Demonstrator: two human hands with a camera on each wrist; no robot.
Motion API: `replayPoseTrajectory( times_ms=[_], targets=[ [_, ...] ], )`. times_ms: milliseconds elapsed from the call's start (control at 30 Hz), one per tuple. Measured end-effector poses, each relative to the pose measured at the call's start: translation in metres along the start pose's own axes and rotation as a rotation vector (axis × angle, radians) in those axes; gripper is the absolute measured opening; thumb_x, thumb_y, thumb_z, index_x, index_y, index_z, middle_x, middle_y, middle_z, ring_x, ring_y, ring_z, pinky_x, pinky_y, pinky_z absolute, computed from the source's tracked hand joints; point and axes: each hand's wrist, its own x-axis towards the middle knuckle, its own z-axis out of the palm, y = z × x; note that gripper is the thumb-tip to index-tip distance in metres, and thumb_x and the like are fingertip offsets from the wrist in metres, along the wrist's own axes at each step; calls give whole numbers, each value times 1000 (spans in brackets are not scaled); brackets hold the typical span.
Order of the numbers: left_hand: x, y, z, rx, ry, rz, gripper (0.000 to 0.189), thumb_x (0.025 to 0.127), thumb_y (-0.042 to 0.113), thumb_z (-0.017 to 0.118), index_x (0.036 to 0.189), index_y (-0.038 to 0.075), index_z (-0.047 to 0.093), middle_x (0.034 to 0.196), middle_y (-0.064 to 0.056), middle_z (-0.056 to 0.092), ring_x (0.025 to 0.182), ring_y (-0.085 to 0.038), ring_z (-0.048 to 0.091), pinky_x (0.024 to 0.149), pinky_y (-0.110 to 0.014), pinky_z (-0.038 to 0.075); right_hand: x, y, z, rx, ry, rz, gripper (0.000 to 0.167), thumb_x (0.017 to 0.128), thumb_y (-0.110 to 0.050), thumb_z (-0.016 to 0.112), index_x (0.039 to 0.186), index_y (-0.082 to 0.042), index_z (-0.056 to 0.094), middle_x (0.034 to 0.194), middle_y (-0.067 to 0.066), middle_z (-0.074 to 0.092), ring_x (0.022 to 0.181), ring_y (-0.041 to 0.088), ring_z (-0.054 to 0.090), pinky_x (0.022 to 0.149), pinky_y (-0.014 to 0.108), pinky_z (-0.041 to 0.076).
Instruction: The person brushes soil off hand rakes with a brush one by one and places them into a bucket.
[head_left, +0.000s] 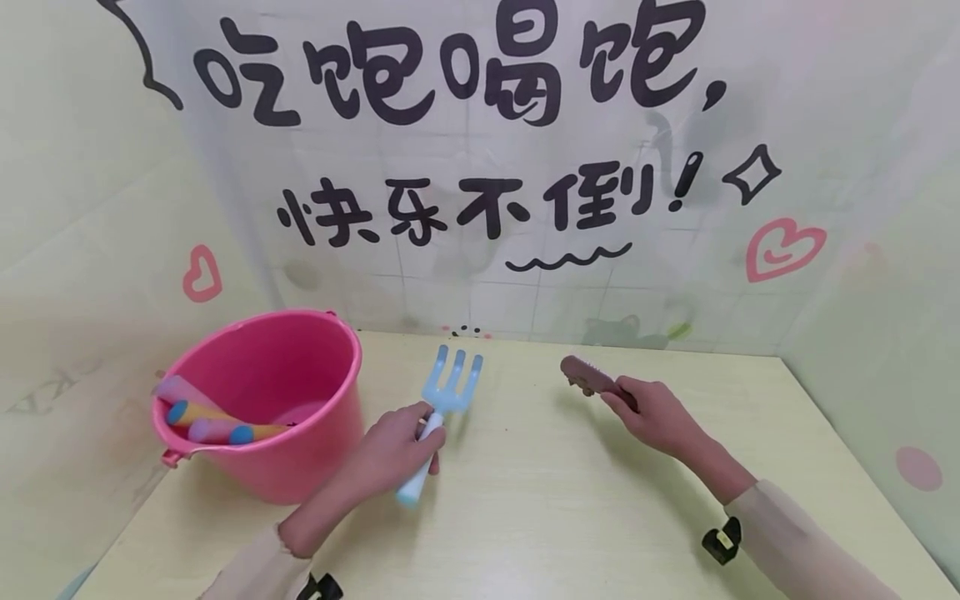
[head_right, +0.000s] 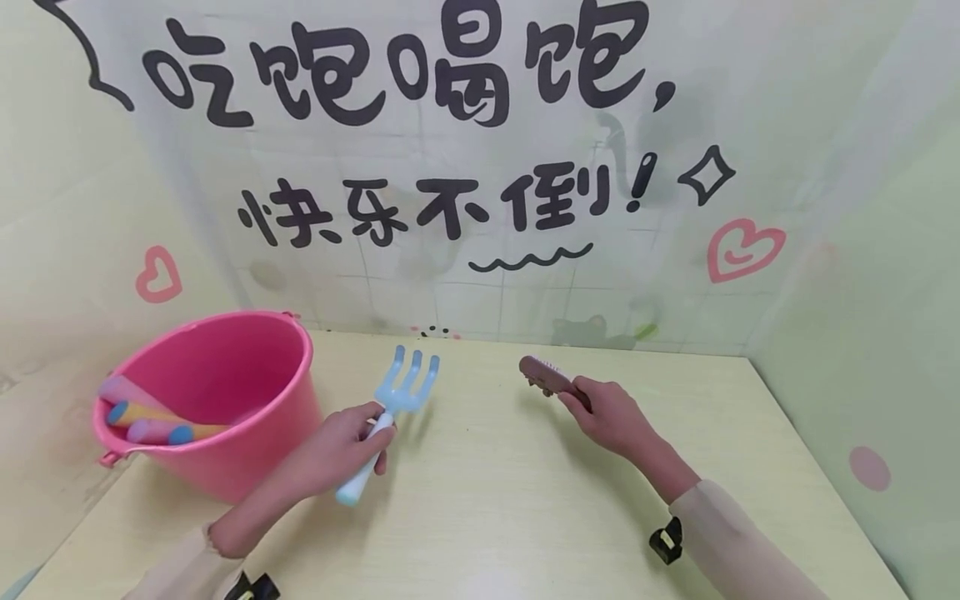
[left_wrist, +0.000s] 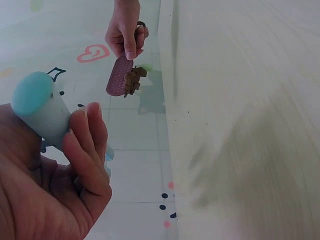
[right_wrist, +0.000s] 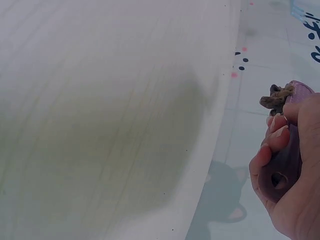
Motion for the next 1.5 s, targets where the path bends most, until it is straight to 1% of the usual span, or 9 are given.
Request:
replayPoseTrajectory(
  times_ms=[267, 433, 533, 667, 800, 1033, 1167, 1400, 1500],
  targets=[
    [-4, 12, -20, 21, 1, 12, 12, 100, 19, 57, 100, 7, 61, 71, 4, 64, 62, -18, 59, 61, -35, 50, 2, -1, 1, 0, 11, -10, 28, 102, -20, 64, 78, -16, 51, 59, -10, 41, 48, 3, 36, 45, 26, 33],
    [-15, 23, -39, 40, -19, 15, 17, 101, 23, 60, 105, 7, 61, 74, 3, 65, 64, -17, 60, 63, -35, 52, 0, 0, 1, -1, 15, -6, 30, 102, -20, 65, 77, -17, 50, 58, -11, 41, 47, 3, 36, 45, 25, 33],
    [-24, 29, -53, 13, -29, 3, 21, 100, 26, 63, 109, 7, 62, 78, 0, 65, 65, -20, 61, 62, -36, 53, -1, 1, 1, -1, 17, -8, 29, 102, -20, 64, 77, -17, 50, 59, -11, 41, 48, 3, 37, 45, 26, 33],
    [-31, 34, -68, -12, -27, 25, 26, 99, 28, 65, 113, 6, 62, 79, -2, 66, 65, -21, 62, 61, -37, 53, -1, 1, 0, 7, 21, -12, 29, 102, -20, 64, 77, -16, 50, 59, -10, 41, 48, 3, 37, 45, 26, 33],
    [-32, 34, -75, 21, -25, 69, 28, 99, 28, 67, 111, 4, 61, 77, 0, 66, 63, -19, 62, 61, -37, 54, -2, -1, 1, 18, 10, -5, 28, 102, -20, 64, 78, -17, 51, 60, -11, 41, 48, 3, 36, 45, 25, 33],
    [-31, 37, -84, 11, -21, 66, 27, 98, 28, 67, 111, 5, 61, 76, -1, 66, 64, -20, 64, 61, -38, 55, -3, -1, 2, 26, 9, -1, 28, 102, -21, 64, 77, -17, 51, 59, -11, 41, 49, 3, 36, 45, 25, 33],
    [-34, 38, -90, 5, -25, 62, 25, 99, 27, 66, 109, 5, 61, 76, -3, 66, 63, -22, 64, 58, -38, 55, -6, 0, 1, 17, 5, 4, 29, 102, -21, 65, 77, -17, 51, 60, -11, 42, 49, 3, 37, 45, 25, 34],
    [-42, 38, -104, 43, 2, 44, 41, 96, 29, 71, 123, 0, 61, 82, -3, 67, 65, -20, 66, 58, -36, 56, -11, 4, -1, 13, 23, -1, 28, 101, -18, 65, 77, -18, 51, 60, -11, 42, 49, 3, 37, 45, 25, 34],
    [-45, 36, -113, 68, 14, 47, 40, 97, 28, 69, 123, 0, 60, 81, -2, 67, 63, -19, 65, 56, -35, 55, -11, 6, -1, 14, 35, -14, 28, 101, -18, 65, 78, -18, 51, 60, -12, 42, 49, 3, 37, 45, 25, 33]
  ],
)
